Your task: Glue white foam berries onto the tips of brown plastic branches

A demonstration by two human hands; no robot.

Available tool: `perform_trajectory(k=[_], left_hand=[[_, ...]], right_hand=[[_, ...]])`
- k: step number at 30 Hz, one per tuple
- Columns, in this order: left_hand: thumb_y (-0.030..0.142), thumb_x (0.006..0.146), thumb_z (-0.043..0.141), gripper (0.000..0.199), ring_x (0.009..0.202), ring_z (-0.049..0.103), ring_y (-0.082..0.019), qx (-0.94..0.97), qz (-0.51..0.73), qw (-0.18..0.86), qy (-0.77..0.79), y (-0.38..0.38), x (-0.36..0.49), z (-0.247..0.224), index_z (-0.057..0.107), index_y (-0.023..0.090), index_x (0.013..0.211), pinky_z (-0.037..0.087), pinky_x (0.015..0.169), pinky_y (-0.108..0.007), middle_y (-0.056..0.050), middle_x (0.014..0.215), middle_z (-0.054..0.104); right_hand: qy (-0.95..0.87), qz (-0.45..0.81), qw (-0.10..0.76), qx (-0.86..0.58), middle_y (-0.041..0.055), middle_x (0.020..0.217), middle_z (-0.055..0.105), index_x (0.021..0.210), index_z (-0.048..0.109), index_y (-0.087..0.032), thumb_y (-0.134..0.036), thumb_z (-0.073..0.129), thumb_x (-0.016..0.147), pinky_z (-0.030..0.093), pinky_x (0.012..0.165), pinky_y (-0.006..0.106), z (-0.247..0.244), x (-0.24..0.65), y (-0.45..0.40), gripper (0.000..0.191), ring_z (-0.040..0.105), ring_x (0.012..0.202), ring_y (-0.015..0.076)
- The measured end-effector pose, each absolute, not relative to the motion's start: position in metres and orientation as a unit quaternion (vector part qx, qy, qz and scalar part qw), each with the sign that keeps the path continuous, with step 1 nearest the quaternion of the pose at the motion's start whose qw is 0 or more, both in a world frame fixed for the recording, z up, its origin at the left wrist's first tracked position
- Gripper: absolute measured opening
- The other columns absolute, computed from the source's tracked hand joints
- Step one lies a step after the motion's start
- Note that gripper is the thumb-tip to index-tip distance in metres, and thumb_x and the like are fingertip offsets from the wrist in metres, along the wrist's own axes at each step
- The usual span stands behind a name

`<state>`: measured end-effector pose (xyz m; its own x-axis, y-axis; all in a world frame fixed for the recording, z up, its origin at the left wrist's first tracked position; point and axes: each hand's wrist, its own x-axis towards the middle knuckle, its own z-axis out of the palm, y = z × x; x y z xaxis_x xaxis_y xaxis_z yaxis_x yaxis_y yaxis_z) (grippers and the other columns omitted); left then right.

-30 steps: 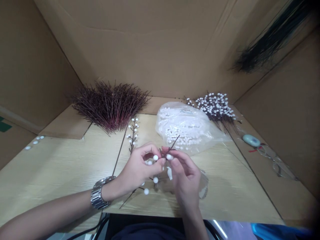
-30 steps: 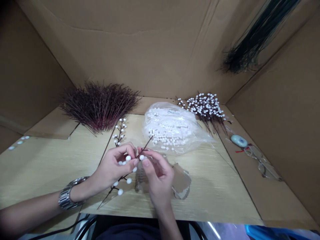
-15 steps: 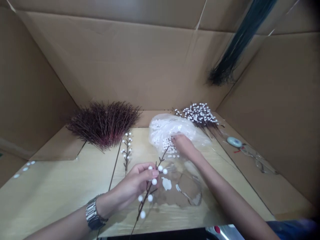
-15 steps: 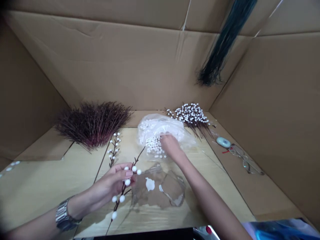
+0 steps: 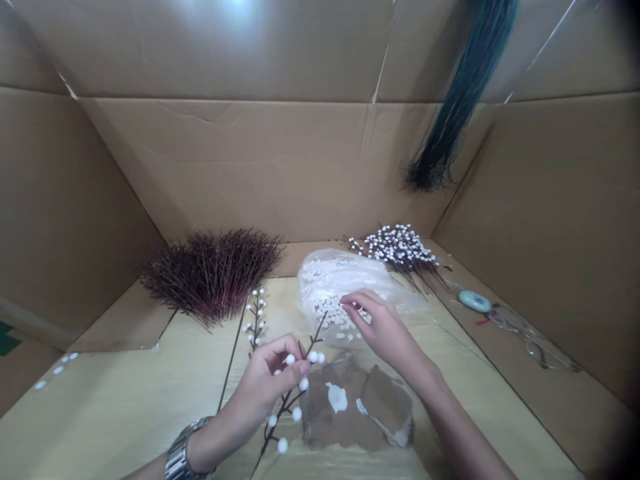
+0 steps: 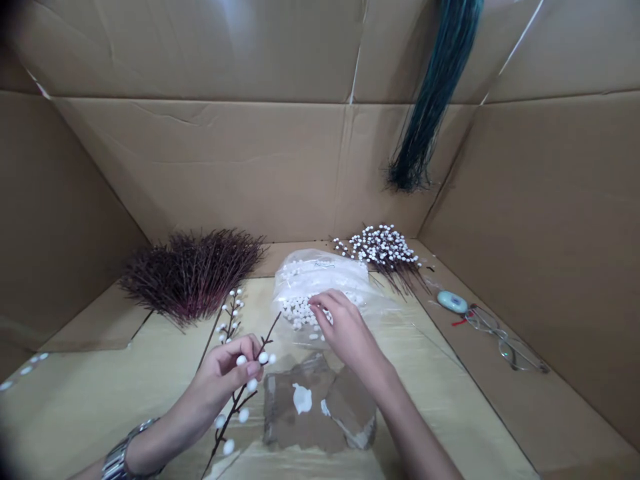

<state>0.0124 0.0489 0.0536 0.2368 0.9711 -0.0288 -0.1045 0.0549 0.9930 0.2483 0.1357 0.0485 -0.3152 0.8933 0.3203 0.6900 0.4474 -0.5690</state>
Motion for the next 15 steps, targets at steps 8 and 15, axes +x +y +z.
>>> perform_trajectory(k=[8, 15], left_hand=[[0.040, 0.084, 0.076, 0.033, 0.072, 0.047, -0.016, 0.522, 0.445, 0.589, 0.427, 0.050, 0.015, 0.048, 0.056, 0.019, 0.069, 0.038, 0.067, -0.025, 0.002, 0.072, 0.054], [0.047, 0.086, 0.073, 0.036, 0.071, 0.050, -0.016, 0.588, 0.410, 0.569, 0.402, 0.045, 0.018, 0.057, 0.054, 0.020, 0.072, 0.040, 0.066, -0.026, 0.001, 0.074, 0.054]], right_hand=[[-0.777, 0.234, 0.337, -0.478, 0.0064, 0.101, 0.076, 0.101, 0.075, -0.020, -0.025, 0.057, 0.097, 0.053, 0.085, 0.035, 0.059, 0.248, 0.123, 0.019, 0.070, 0.093, 0.0207], [-0.726, 0.446, 0.374, -0.368, 0.0006, 0.089, 0.076, 0.091, 0.076, -0.023, -0.037, 0.067, 0.092, 0.053, 0.077, 0.030, 0.110, 0.240, 0.090, 0.017, 0.068, 0.085, 0.0165]])
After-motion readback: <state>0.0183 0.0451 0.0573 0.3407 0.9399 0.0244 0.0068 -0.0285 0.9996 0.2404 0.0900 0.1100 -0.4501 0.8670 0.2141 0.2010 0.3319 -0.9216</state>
